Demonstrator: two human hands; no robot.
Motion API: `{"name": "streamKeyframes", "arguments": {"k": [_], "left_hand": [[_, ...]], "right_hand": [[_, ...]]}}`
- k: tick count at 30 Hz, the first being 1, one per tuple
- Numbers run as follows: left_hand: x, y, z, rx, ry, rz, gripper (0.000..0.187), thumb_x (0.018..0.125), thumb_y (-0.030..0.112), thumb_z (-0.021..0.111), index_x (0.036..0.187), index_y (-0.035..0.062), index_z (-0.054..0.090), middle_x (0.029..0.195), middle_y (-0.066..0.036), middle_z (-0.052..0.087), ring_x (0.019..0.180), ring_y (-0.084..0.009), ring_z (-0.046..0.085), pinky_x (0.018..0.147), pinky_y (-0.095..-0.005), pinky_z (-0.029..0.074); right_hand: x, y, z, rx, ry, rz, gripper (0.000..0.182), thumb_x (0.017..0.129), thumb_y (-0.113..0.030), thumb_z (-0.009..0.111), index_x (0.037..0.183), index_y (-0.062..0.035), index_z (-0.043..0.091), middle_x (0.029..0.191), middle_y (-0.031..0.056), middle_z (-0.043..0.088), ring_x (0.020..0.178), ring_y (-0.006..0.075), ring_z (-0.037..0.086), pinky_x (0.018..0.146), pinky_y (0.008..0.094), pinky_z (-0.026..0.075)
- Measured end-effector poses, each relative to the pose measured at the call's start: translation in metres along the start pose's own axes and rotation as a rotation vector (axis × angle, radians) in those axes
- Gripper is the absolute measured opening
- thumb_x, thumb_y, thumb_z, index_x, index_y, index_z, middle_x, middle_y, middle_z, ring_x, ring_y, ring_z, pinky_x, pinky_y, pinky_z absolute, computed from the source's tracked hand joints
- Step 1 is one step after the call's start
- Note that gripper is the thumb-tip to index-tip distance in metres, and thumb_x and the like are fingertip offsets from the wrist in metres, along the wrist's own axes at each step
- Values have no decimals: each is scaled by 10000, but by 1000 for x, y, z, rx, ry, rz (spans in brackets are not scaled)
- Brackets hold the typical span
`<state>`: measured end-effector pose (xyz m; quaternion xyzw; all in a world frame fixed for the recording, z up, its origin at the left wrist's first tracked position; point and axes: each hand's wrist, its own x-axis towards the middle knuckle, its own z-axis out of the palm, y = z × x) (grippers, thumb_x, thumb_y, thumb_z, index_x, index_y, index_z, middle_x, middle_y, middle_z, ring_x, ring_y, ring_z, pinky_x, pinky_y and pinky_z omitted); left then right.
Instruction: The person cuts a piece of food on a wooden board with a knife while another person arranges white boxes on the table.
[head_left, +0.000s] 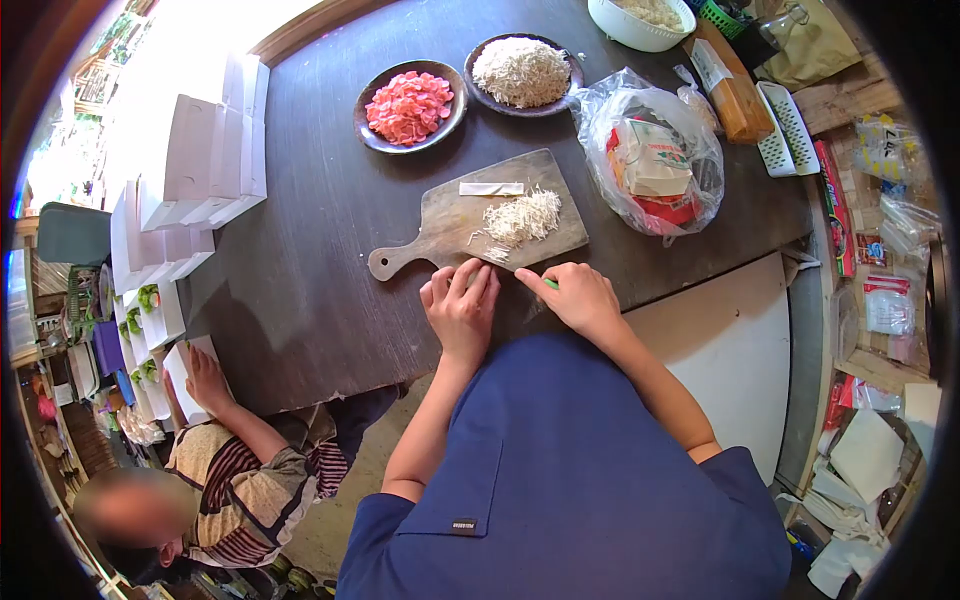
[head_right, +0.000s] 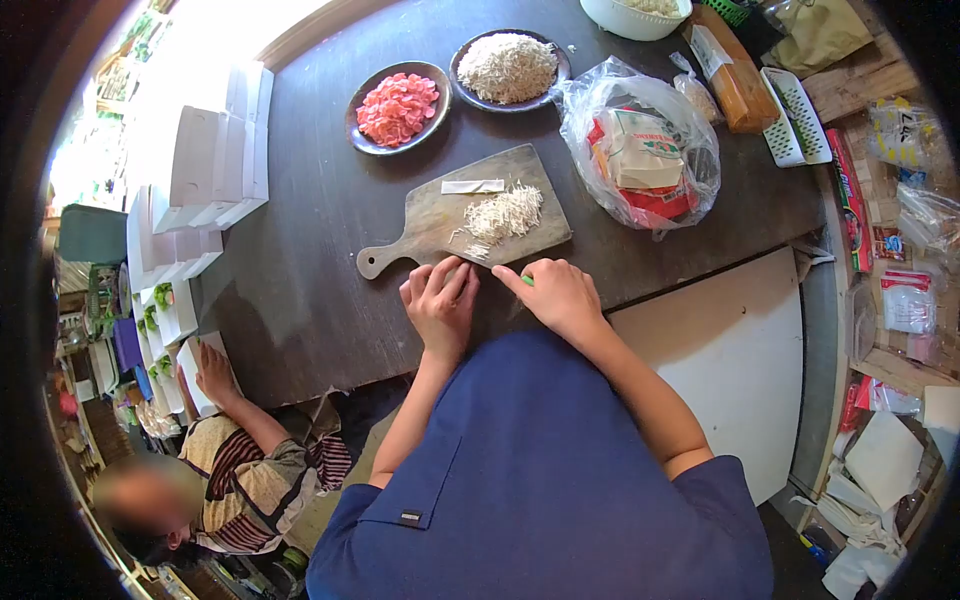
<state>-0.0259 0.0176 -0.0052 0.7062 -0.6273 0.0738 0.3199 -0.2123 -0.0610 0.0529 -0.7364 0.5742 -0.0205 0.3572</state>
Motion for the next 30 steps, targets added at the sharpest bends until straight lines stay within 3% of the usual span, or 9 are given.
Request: {"name": "streamKeyframes", "arguments": {"k": [11,20,30], "left_hand": [[-1,2,-1,3,-24,-20,177,872,220,882,1034,152,857,1128,71,787,1060,-199,663,941,-369,460],[-1,0,-1,15,0,2,186,870,228,878,1042,160,858,1133,79,785,1059,-199,663,944,-372,455],[-3,0,1,4,-12,-17,176,869,227,877,1029,156,856,1128,83,785,1046,-196,662,939,-372,453]], "right_hand": [[-20,5,-18,-22,-66,71,767,1022,-714,598,777,-10,778,847,276,756,880,469,761,810,546,593],[5,-3,-6,37,-47,35,716,1022,-702,609,886,-40,844,876,264,776,896,456,776,828,526,607],[-15,11,-10,24,-39,36,730,1016,-715,612,863,-37,836,865,267,774,880,457,778,815,539,607]]}}
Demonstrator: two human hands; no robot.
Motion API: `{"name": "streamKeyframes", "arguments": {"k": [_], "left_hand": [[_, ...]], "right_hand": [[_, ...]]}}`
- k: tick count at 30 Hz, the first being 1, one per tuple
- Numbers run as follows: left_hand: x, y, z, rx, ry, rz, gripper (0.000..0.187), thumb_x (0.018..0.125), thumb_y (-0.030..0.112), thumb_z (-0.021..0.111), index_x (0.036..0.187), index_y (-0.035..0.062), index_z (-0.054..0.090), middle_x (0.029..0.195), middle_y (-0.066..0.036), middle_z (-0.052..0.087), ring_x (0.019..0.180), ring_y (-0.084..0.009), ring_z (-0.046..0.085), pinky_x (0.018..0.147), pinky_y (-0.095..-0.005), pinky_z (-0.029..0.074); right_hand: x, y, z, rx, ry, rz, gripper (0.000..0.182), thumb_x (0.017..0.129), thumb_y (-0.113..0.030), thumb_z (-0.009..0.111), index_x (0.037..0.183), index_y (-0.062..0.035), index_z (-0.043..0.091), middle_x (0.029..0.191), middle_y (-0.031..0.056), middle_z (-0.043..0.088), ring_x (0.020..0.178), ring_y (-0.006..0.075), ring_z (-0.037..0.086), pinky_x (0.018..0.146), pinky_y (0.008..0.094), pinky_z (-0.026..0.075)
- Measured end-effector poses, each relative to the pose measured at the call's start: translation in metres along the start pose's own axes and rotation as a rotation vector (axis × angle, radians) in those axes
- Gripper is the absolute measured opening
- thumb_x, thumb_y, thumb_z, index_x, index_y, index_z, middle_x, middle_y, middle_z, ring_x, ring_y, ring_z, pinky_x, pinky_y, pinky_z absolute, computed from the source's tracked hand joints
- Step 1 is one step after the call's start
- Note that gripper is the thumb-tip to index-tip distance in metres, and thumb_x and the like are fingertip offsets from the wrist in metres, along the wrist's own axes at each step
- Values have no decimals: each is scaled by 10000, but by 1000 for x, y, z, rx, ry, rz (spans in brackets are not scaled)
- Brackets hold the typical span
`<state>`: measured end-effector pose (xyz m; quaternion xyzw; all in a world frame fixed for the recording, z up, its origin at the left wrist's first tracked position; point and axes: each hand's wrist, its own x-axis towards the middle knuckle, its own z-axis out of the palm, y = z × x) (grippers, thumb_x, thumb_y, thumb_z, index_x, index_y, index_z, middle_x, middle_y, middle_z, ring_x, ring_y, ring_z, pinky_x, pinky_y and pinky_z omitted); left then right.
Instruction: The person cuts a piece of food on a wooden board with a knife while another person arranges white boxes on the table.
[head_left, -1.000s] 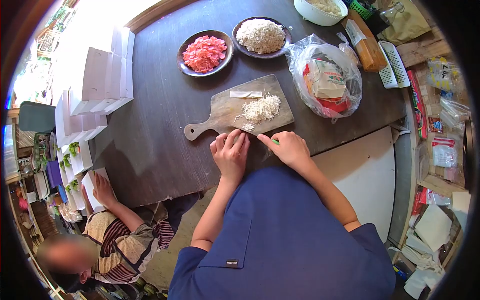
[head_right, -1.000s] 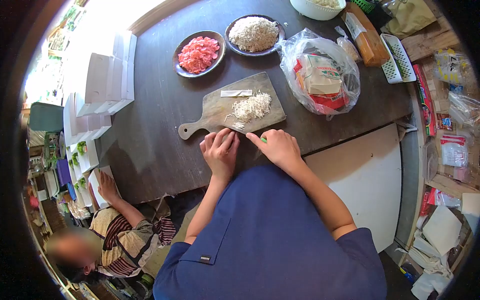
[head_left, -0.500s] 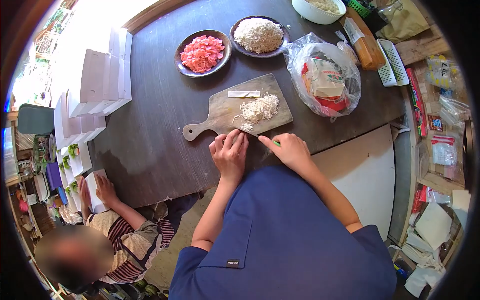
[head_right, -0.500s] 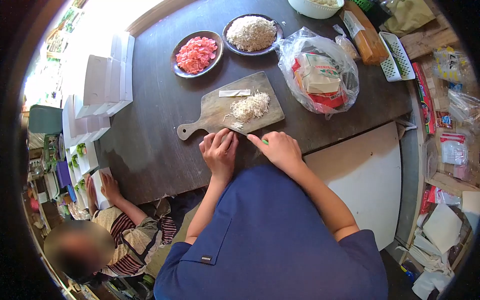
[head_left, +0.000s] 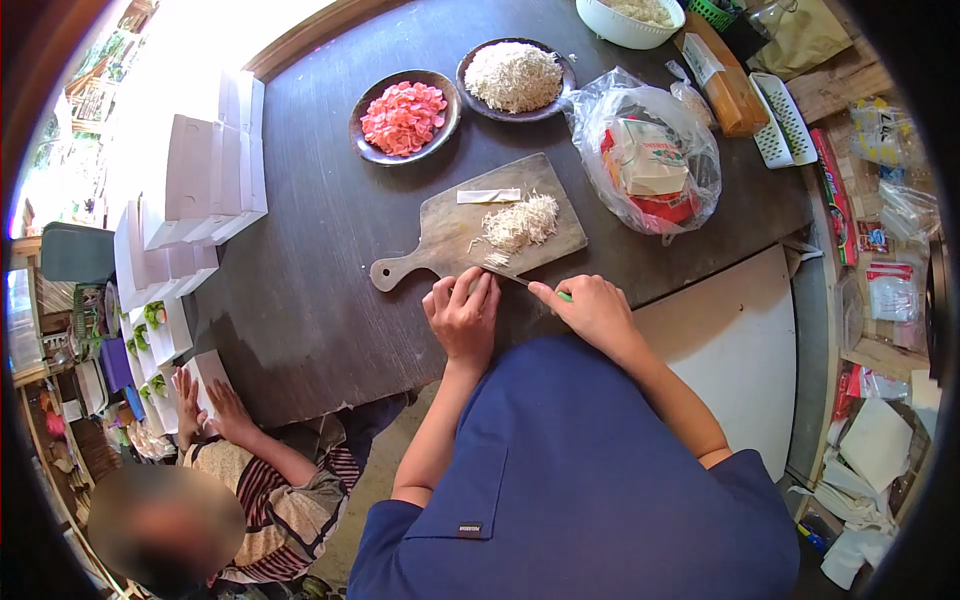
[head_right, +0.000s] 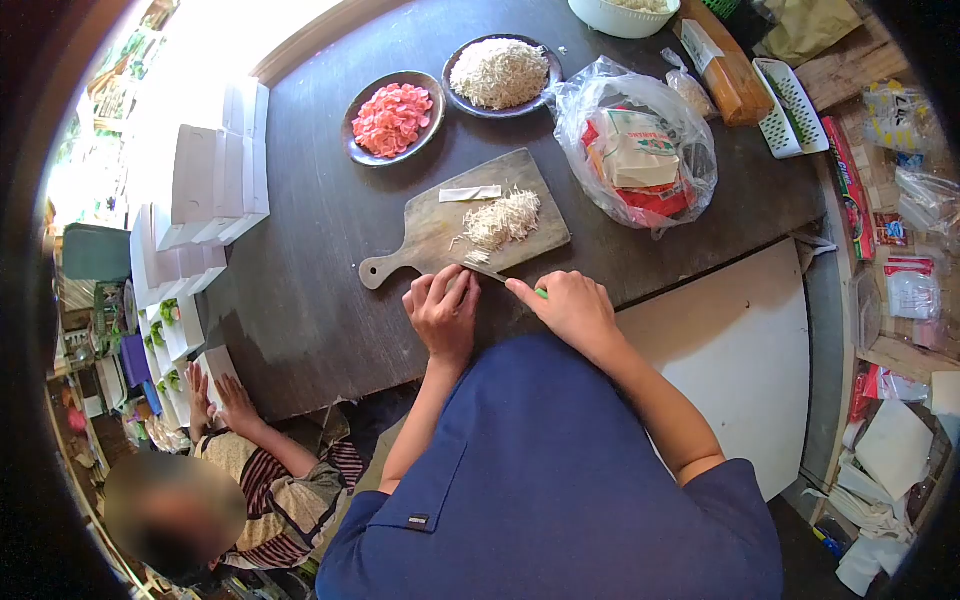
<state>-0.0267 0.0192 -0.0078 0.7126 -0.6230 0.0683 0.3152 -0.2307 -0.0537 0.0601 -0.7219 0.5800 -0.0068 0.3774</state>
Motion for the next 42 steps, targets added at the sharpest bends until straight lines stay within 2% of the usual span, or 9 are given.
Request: {"name": "streamKeyframes", "arguments": {"k": [6,8,12,14,23,29,38,42], "left_hand": [[1,1,0,-2,12,2,169,866,218,879,1020,152,859,1113,80,787,1042,-196,664,936,-370,454],[1,0,0,8,16,12,165,865,216,880,1017,155,859,1107,78,786,1038,-195,665,932,-367,454],[1,1,1,-17,28,1,161,863,214,880,1012,157,858,1102,76,784,1037,-196,664,926,-368,454],[1,2,0,-13,31,1,161,864,216,880,1012,157,857,1101,76,783,1039,-196,664,922,-368,455],[-2,0,3,-10,21,2,175,864,215,876,1027,151,857,1135,77,789,1052,-199,659,933,-375,457],[-1,0,0,6,23,8,168,874,216,870,1029,152,859,1129,79,789,1055,-197,658,940,-370,452],[-2,1,2,0,26,-6,163,873,210,873,1025,151,858,1132,83,790,1051,-195,664,930,-370,456],[-2,2,1,-7,25,2,176,868,205,874,1032,143,858,1132,80,790,1050,-198,664,929,-370,459]], "right_hand": [[22,-7,17,40,-6,-31,725,1016,-718,607,860,-49,839,874,257,779,881,448,781,816,533,611],[26,-10,18,53,66,-49,707,1009,-719,628,784,-78,825,757,167,769,784,377,780,770,494,594],[18,-11,1,-40,60,-35,714,1010,-719,629,772,-71,815,751,171,764,774,374,777,756,494,587],[8,-7,-5,-21,-6,-14,747,1016,-719,609,813,-29,813,848,270,762,869,451,773,798,533,605],[25,-8,17,36,-22,-38,756,1018,-718,605,805,-22,810,857,265,771,901,452,779,823,540,606],[20,-20,-7,-60,-25,-18,751,1021,-708,605,803,-20,811,851,262,771,893,451,779,818,529,609],[4,-7,-2,-94,8,-16,744,1021,-707,606,809,-23,808,848,261,771,881,453,776,824,534,605],[18,-8,11,-1,14,-22,743,1017,-709,608,784,-30,796,840,254,770,878,458,771,826,545,601]]}}
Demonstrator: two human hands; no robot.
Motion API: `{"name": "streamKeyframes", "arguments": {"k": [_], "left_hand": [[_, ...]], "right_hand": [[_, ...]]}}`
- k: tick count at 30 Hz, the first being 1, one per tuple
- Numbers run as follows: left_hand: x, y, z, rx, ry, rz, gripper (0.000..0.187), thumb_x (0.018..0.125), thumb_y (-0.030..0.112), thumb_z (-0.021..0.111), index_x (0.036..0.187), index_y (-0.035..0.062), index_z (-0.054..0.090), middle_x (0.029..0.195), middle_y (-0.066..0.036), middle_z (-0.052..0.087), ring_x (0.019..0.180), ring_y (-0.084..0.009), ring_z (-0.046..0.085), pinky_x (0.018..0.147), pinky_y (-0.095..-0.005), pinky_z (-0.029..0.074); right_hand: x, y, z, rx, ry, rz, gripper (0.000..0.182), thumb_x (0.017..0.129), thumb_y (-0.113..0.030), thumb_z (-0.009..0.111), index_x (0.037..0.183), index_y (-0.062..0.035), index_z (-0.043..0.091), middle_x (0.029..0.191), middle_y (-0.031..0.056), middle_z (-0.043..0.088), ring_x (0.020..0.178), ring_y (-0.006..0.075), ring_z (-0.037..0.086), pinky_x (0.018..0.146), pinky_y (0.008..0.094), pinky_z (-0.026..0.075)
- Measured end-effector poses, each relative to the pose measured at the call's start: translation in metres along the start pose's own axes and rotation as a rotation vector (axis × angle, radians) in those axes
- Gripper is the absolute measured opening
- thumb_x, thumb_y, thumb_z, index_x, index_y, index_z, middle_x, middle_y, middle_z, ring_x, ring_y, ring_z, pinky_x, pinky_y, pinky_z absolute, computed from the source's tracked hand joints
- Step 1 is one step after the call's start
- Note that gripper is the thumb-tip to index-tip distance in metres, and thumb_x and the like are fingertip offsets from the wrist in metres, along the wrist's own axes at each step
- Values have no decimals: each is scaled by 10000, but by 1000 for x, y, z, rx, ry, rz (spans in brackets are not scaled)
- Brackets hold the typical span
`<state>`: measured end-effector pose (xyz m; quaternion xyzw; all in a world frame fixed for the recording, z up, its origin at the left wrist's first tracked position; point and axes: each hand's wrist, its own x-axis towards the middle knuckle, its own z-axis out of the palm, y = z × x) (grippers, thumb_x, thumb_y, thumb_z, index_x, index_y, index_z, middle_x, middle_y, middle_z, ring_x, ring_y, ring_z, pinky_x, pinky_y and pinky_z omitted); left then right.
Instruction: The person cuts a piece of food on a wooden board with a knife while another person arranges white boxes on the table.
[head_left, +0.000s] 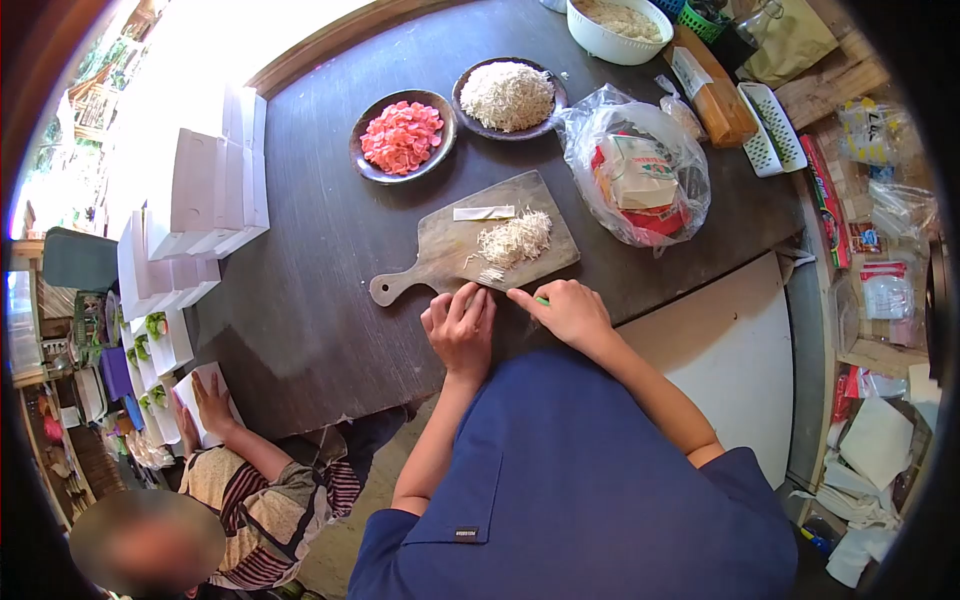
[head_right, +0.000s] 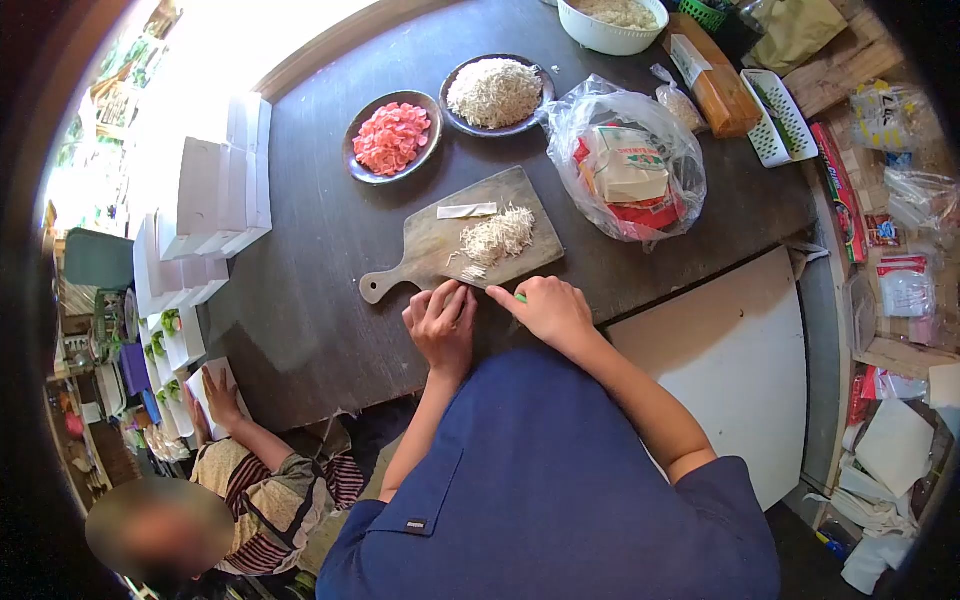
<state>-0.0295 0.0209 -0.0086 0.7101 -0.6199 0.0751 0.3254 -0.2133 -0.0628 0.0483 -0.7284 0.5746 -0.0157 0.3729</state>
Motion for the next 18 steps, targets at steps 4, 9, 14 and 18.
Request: {"name": "streamKeyframes", "arguments": {"k": [4,9,14,18], "left_hand": [[0,-3,1,-1,-1,-5,184,867,210,877,1042,154,862,1131,73,788,1043,-204,661,930,-373,463],[-1,-1,2,-18,5,-22,184,868,215,881,1046,173,864,1131,67,776,1037,-208,657,930,-378,462],[0,0,-1,-26,-9,-57,173,871,211,881,1036,163,858,1112,61,742,1048,-213,655,927,-387,460],[0,-1,1,-21,-11,-60,172,868,211,880,1032,163,857,1104,59,743,1062,-213,654,930,-387,460]], "right_hand": [[3,-5,-11,46,-61,9,762,1006,-725,609,760,-23,775,830,251,768,873,459,769,821,543,600],[-10,3,-21,8,-38,10,776,999,-735,612,747,-17,762,833,261,764,865,458,769,811,542,597],[-9,11,-9,-19,-30,17,773,993,-743,614,772,-20,777,859,265,770,872,460,771,818,545,597],[1,7,4,15,-23,4,763,1001,-740,605,788,-33,797,862,257,774,879,453,774,824,535,603]]}}
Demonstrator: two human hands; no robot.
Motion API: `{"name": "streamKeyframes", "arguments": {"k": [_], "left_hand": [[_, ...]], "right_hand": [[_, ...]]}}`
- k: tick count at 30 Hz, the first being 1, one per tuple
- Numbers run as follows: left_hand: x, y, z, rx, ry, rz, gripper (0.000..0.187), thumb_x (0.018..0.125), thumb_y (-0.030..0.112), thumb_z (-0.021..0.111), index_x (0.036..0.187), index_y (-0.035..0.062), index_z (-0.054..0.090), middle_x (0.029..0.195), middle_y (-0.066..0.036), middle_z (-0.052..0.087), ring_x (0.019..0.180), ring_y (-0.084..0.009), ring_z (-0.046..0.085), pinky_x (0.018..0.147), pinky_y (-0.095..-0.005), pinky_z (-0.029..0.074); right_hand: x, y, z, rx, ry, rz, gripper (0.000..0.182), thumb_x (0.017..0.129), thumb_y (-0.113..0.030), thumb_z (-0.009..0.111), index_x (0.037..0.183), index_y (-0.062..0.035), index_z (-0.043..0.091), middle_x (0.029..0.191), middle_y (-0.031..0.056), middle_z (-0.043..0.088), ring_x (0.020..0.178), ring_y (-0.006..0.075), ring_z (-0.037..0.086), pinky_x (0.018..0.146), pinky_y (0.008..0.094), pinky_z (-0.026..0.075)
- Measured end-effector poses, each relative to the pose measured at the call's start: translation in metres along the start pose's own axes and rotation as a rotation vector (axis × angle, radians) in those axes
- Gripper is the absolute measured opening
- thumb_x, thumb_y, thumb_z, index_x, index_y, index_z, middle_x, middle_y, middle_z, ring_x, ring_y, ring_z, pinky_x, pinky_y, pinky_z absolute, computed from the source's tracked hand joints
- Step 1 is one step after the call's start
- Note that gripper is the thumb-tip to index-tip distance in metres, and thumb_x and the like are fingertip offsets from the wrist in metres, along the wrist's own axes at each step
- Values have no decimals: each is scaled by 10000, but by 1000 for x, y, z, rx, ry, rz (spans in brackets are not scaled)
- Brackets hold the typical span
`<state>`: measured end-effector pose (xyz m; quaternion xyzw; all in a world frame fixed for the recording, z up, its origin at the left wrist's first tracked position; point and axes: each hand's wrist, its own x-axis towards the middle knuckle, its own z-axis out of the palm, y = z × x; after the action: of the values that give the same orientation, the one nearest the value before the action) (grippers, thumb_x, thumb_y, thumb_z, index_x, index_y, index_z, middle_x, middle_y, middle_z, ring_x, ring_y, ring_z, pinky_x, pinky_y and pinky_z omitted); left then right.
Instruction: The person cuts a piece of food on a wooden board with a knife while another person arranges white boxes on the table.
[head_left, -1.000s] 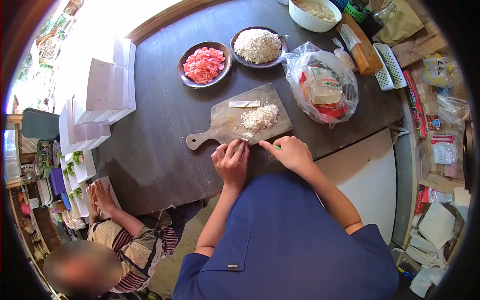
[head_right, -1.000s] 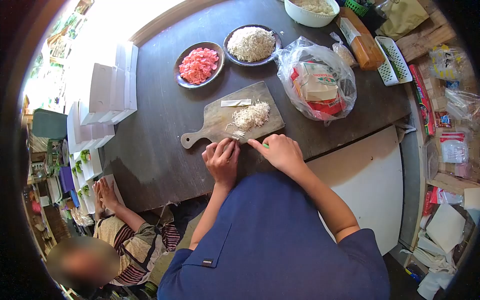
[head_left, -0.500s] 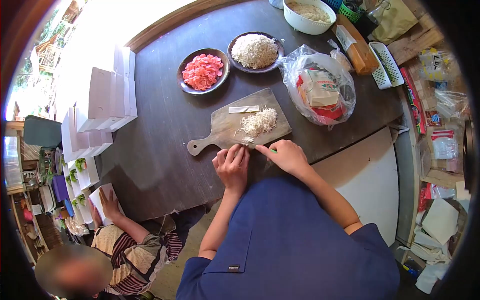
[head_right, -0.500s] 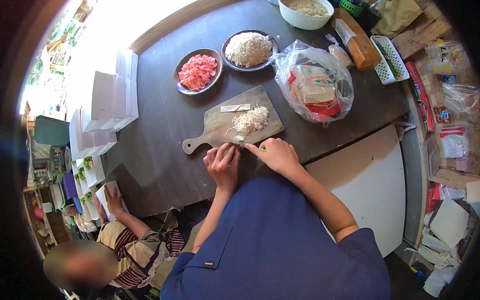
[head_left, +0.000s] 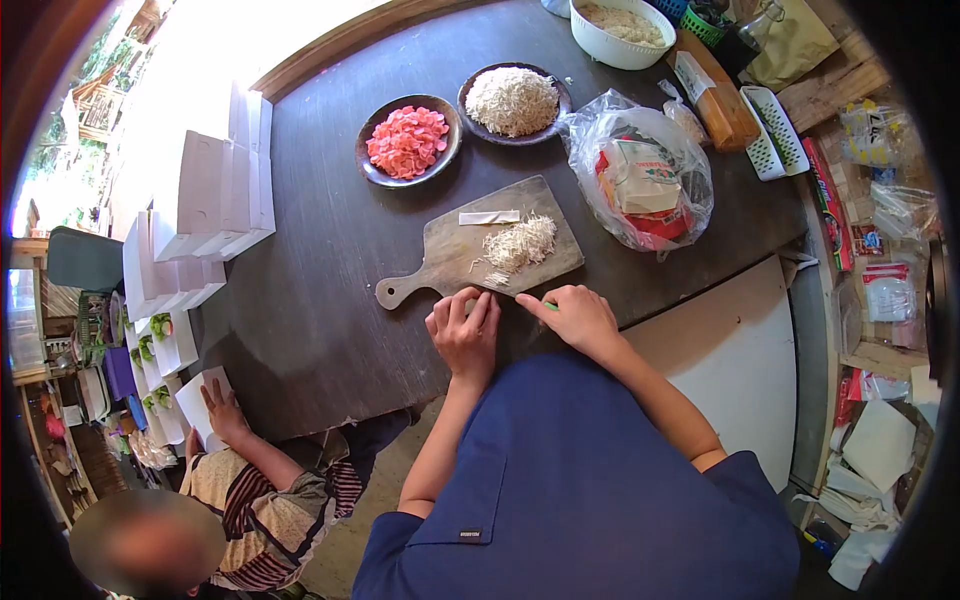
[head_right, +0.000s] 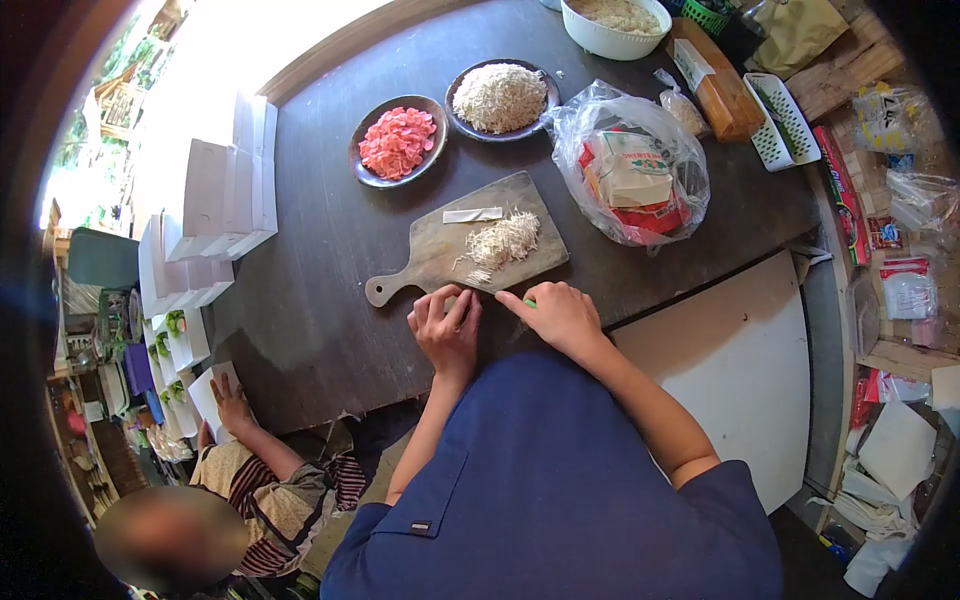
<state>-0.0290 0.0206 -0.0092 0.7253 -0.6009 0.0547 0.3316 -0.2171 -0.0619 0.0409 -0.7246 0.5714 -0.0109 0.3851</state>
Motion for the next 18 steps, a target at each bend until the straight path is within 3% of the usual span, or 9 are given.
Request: {"name": "streamKeyframes", "arguments": {"k": [9,18], "left_hand": [[1,-1,-1,7,-34,22,183,902,232,852,1068,155,845,1116,56,741,1073,-207,646,952,-389,451],[1,-1,-2,1,-17,27,180,872,215,873,1040,153,857,1120,65,751,1058,-212,646,923,-384,463]], "right_hand": [[-2,-3,-10,73,0,-2,751,1005,-736,612,762,-54,810,796,220,770,870,429,782,821,514,610],[-2,-2,-2,-13,23,-37,751,1007,-721,624,786,-27,804,833,258,768,881,444,781,815,542,609]]}}
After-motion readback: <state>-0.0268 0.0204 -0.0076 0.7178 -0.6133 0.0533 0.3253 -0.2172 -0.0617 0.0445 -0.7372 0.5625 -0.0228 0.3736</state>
